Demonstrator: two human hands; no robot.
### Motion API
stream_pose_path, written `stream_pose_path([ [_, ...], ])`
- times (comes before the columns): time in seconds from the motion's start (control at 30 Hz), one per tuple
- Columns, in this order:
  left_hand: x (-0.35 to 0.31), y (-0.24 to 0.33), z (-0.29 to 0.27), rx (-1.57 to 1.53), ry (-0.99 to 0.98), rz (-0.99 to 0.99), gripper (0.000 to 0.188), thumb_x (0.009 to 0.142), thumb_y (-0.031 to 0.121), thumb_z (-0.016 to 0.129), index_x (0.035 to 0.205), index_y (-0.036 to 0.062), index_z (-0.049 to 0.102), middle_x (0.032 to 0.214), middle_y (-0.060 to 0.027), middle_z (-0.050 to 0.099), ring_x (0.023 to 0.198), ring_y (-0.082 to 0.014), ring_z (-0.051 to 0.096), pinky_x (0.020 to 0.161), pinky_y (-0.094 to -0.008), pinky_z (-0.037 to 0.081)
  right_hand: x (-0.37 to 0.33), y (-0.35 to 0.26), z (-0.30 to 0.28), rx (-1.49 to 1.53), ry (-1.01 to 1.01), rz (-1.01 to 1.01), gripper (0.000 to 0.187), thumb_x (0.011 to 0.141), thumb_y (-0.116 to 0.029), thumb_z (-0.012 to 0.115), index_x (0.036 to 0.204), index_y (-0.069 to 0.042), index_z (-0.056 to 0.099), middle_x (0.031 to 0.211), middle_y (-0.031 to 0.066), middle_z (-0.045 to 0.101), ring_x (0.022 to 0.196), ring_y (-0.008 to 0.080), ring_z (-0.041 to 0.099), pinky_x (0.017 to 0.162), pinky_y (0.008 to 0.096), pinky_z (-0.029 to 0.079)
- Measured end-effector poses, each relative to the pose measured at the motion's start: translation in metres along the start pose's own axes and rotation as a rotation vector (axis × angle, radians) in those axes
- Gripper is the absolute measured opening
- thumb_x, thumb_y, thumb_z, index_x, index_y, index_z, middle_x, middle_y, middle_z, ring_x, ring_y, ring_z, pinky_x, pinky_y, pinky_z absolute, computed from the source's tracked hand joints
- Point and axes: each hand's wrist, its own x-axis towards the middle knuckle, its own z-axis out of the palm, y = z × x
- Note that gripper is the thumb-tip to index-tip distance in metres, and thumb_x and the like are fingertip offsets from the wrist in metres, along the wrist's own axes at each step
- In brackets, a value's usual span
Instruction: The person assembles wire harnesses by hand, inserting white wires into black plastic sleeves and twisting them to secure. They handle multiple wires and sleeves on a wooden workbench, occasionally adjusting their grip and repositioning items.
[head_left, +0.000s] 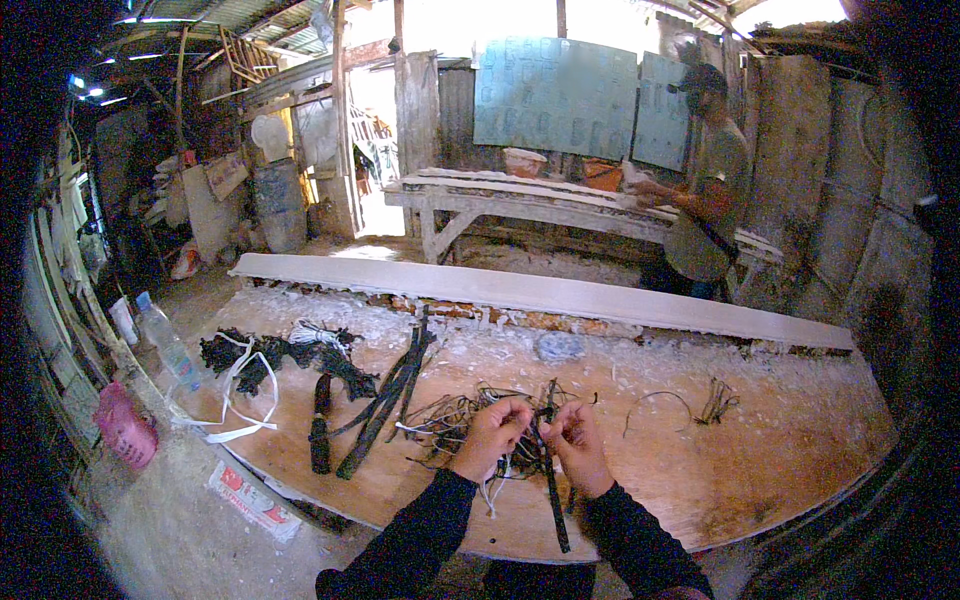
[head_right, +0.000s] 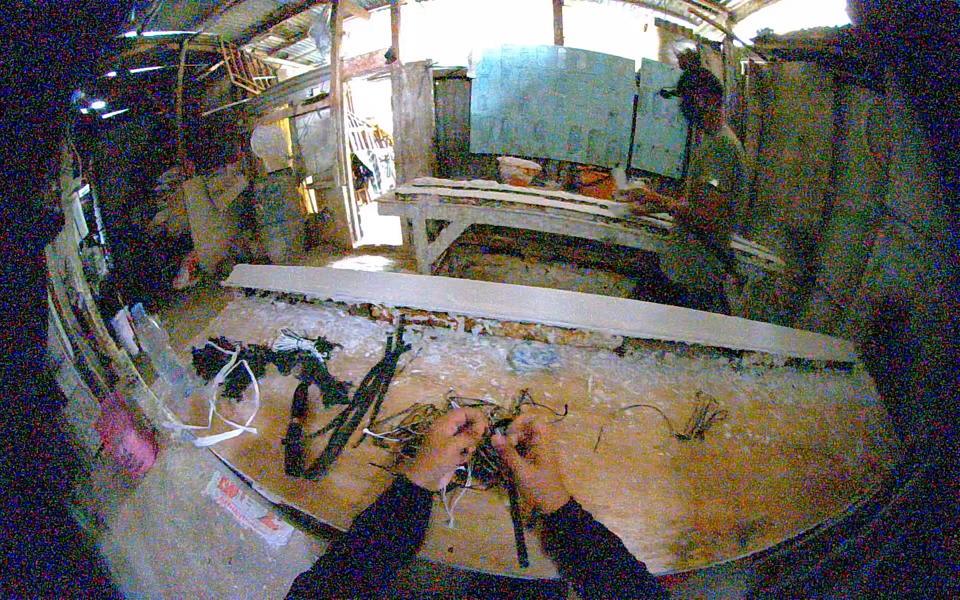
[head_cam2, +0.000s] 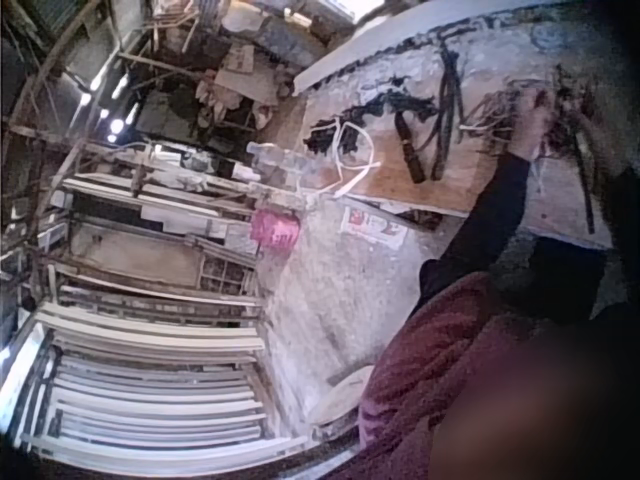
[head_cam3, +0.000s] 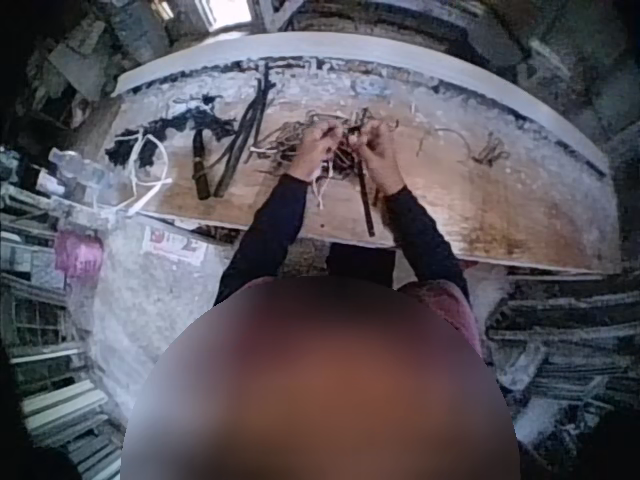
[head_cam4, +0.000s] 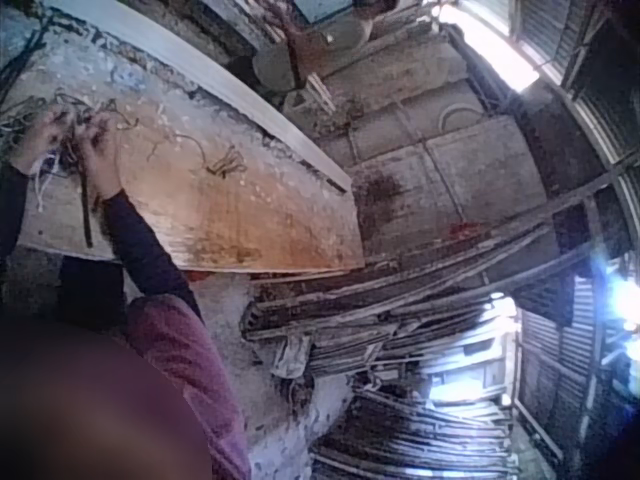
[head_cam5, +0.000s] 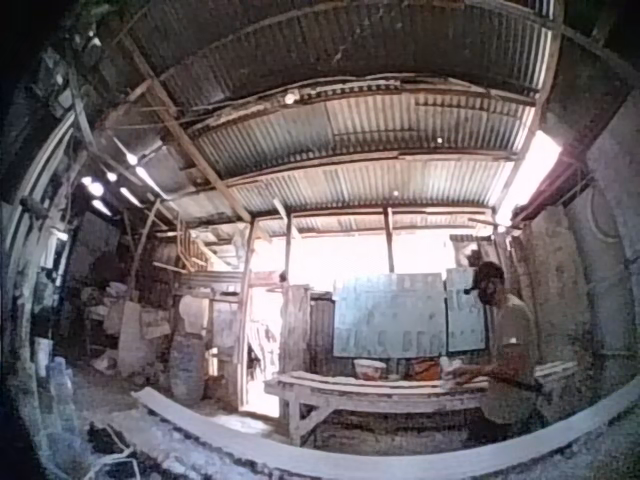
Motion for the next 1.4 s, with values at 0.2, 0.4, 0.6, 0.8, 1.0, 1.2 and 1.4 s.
stream_pose_path([
  [0.2, -0.004, 0.004, 0.005, 0.014, 0.119, -0.002, 0.005, 0.085, 0.014, 0.053, 0.085, 0.0088, 0.054, 0.069, 0.0058, 0.049, 0.057, -0.0016, 0.043, 0.044, -0.0146, 0.03, -0.003, 0.004, -0.005, 0.092, -0.148, -0.077, 0.024, 0.082, -0.002, 0.054, 0.079, -0.012, 0.033, 0.071, -0.0033, 0.037, 0.066, 0.0056, 0.038, 0.061, 0.0192, 0.033],
  [0.4, -0.004, 0.011, 0.001, 0.033, 0.018, 0.118, 0.012, 0.084, 0.019, 0.055, 0.086, 0.0074, 0.053, 0.072, 0.0031, 0.051, 0.06, -0.0033, 0.047, 0.044, -0.0157, 0.034, 0.0, 0.004, -0.005, 0.021, -0.17, -0.184, 0.019, 0.083, -0.009, 0.057, 0.08, -0.012, 0.039, 0.072, -0.0039, 0.039, 0.066, 0.0065, 0.037, 0.059, 0.0205, 0.035],
  [0.6, -0.009, 0.018, 0.004, -0.096, -0.069, 0.034, 0.021, 0.082, 0.021, 0.058, 0.096, 0.0051, 0.056, 0.069, 0.0022, 0.051, 0.056, -0.0036, 0.045, 0.043, -0.0165, 0.033, -0.005, -0.002, -0.006, 0.079, -0.122, -0.042, 0.019, 0.081, -0.009, 0.059, 0.084, -0.011, 0.041, 0.075, -0.0029, 0.042, 0.07, 0.0068, 0.042, 0.062, 0.0204, 0.037],
  [0.8, -0.008, 0.021, 0.002, 0.105, -0.08, 0.013, 0.018, 0.081, 0.02, 0.059, 0.092, 0.0042, 0.06, 0.061, 0.0037, 0.05, 0.047, -0.0031, 0.039, 0.042, -0.0168, 0.031, -0.005, -0.005, 0.002, 0.096, -0.132, -0.142, 0.02, 0.08, -0.008, 0.06, 0.09, -0.009, 0.043, 0.08, -0.0009, 0.048, 0.075, 0.0081, 0.047, 0.065, 0.0212, 0.041],
  [1.0, -0.008, 0.021, 0.001, 0.178, -0.073, 0.062, 0.016, 0.081, 0.02, 0.06, 0.087, 0.0047, 0.062, 0.067, 0.0021, 0.057, 0.047, -0.0024, 0.039, 0.042, -0.0167, 0.031, -0.005, -0.008, 0.001, -0.399, -0.041, -0.363, 0.015, 0.08, -0.01, 0.06, 0.092, -0.003, 0.054, 0.076, 0.0061, 0.057, 0.069, 0.0166, 0.054, 0.065, 0.0275, 0.045],
  [1.2, -0.005, 0.012, -0.003, 0.222, -0.015, 0.11, 0.016, 0.08, 0.018, 0.061, 0.087, 0.0032, 0.062, 0.076, 0.0, 0.061, 0.053, -0.0029, 0.047, 0.043, -0.0168, 0.035, -0.005, -0.005, -0.003, -0.609, -0.034, -0.328, 0.009, 0.079, -0.012, 0.059, 0.081, -0.003, 0.057, 0.071, 0.0128, 0.057, 0.064, 0.025, 0.055, 0.057, 0.032, 0.043],
  [1.4, 0.0, 0.003, -0.004, 0.159, 0.007, 0.157, 0.016, 0.08, 0.017, 0.061, 0.086, 0.0027, 0.061, 0.082, -0.0015, 0.062, 0.063, -0.0052, 0.054, 0.046, -0.0178, 0.041, -0.007, -0.004, -0.006, -0.619, -0.057, -0.293, 0.012, 0.081, -0.014, 0.058, 0.076, -0.003, 0.055, 0.065, 0.0117, 0.055, 0.058, 0.0261, 0.054, 0.052, 0.0333, 0.041],
])
